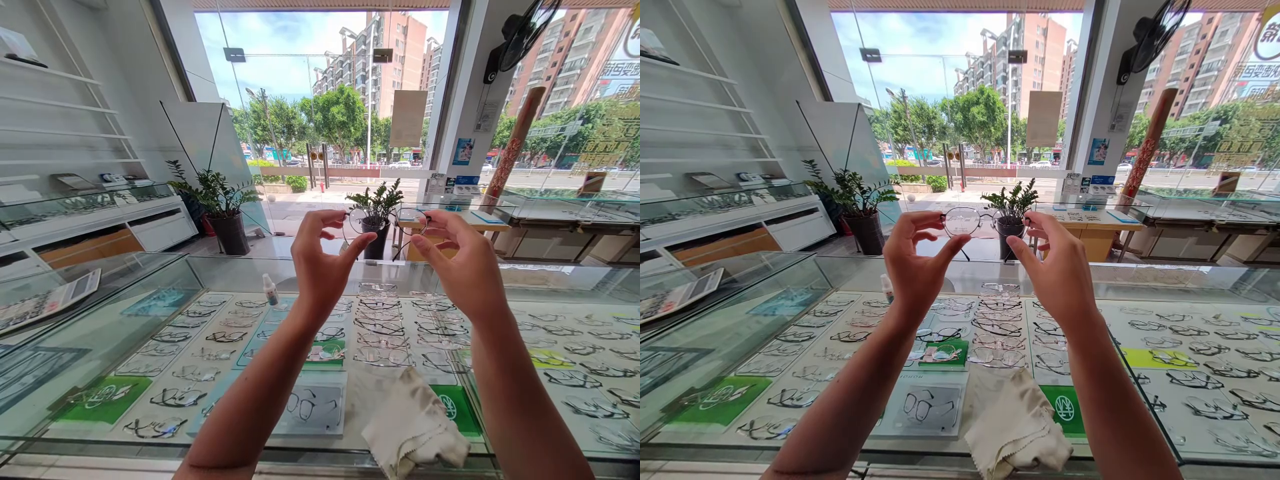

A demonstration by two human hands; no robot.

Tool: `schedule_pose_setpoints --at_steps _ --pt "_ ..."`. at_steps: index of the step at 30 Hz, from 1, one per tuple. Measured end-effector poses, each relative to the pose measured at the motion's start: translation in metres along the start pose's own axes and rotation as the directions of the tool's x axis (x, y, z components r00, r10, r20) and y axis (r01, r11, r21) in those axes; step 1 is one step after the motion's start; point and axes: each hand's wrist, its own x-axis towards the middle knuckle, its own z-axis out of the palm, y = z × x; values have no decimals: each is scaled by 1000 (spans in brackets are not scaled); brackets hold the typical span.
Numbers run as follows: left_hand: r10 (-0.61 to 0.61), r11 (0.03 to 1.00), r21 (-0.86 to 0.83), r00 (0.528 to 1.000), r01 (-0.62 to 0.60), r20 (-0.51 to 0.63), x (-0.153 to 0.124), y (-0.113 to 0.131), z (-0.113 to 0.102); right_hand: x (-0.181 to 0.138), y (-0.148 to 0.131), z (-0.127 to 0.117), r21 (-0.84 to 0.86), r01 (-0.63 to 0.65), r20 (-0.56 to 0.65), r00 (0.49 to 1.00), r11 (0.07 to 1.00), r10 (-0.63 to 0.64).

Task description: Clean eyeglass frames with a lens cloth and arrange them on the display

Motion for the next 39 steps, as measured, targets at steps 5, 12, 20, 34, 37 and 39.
schedule_pose_setpoints --at_steps 5,12,20,34,37,39 --pt "47 998 46 999 -46 -6 0 2 -1 0 2 0 -39 16 7 1000 999 -16" --pt "129 985 120 991 -126 -19 0 5 -2 0 5 -1 -113 30 4 1000 993 -30" --pt "185 975 133 983 -181 -19 1 8 -2 1 4 0 -135 1 31 1000 991 3" --pt "210 966 160 977 -205 -20 0 6 -2 1 1 -1 -191 -3 83 996 982 19" --pt "224 961 171 974 -217 -20 0 6 -2 0 0 -1 -201 2 83 996 980 15" --pt "229 960 169 973 -222 -21 0 6 -2 0 0 -1 -199 4 83 996 980 13"
